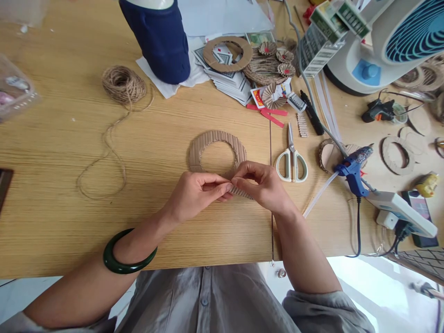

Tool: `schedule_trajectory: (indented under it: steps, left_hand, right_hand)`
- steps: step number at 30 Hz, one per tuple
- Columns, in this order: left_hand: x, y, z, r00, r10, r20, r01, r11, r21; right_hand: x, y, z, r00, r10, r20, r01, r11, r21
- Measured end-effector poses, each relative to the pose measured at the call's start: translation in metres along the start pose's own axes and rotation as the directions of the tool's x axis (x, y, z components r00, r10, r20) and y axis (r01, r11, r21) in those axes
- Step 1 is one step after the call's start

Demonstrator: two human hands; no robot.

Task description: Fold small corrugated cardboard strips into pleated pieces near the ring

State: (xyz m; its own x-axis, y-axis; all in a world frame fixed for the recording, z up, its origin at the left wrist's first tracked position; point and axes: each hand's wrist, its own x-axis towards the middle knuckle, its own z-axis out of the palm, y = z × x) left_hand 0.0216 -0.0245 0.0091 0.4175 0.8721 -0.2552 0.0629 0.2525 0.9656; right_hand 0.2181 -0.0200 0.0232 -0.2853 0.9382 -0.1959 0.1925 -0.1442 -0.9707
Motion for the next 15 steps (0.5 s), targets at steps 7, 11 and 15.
schedule_trajectory:
  steps: [7,11,15]
  left_hand:
    - [0.0007,-0.0004,-0.0014,0.998,-0.052,0.03,0.053,0.997,-0.059]
    - [0.0017,0.0006,-0.0021,0.997,-0.034,-0.062,0.03,0.998,-0.06]
    - [0.0023,-0.0003,-0.0033,0.99,0.012,-0.144,-0.018,0.999,-0.041]
  right_hand:
    - [-0.0003,0.0006,0.0021,0.998,0.042,0.039,-0.043,0.999,0.026]
    - [0.0011,-0.0002,0.0046,0.997,0.07,0.022,-0.071,0.994,0.083]
    - [0.0018,-0.0003,0.0058,0.994,0.111,0.007,-0.111,0.99,0.084]
